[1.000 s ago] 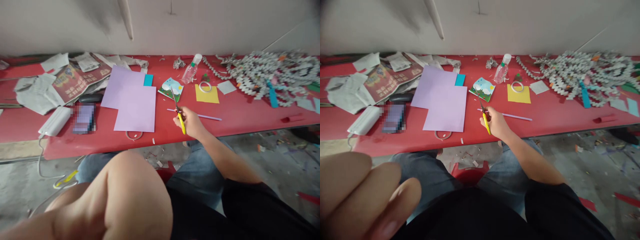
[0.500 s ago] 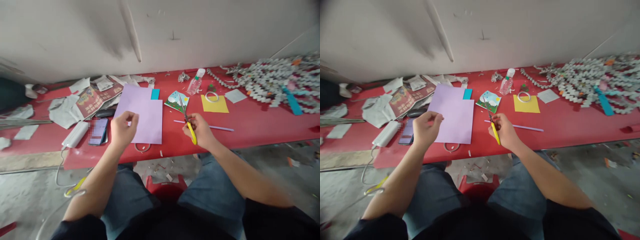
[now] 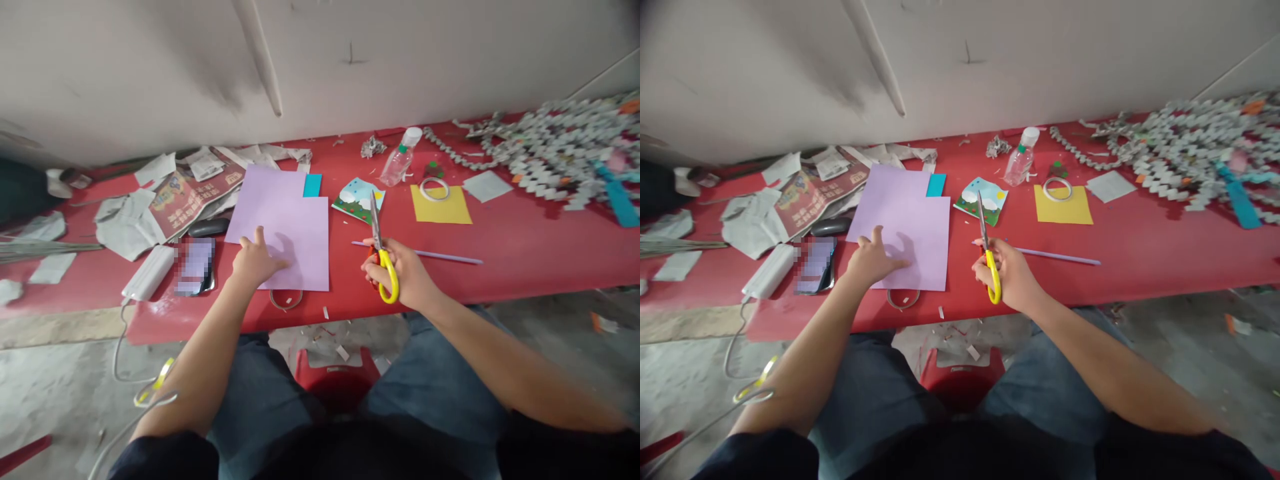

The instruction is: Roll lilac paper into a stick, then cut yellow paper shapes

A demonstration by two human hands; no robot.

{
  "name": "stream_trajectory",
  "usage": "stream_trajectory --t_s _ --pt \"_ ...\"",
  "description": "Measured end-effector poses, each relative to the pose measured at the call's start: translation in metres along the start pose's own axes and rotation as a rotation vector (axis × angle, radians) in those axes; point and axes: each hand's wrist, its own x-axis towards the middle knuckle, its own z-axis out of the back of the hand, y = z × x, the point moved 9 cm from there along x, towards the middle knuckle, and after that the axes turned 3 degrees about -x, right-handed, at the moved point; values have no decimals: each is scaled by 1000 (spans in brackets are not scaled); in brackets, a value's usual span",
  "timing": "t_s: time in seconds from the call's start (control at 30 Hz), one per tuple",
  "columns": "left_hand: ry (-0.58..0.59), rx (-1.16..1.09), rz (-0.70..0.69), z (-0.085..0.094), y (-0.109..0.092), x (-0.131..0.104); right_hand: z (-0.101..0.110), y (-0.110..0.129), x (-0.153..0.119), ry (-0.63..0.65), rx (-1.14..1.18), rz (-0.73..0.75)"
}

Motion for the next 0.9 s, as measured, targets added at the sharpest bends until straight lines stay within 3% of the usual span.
stream_trajectory --t_s 0.17,0.5,0.7,0.9 --pt "20 -7 78 -4 16 4 -9 4 0 63 -12 46" --pt "68 -40 99 -9 23 9 -44 -6 -14 220 123 -29" --pt "35 5 33 -8 21 11 -46 -18 -8 213 204 -77" --pt "2 -108 29 -14 24 8 -38 -30 10 130 31 -47"
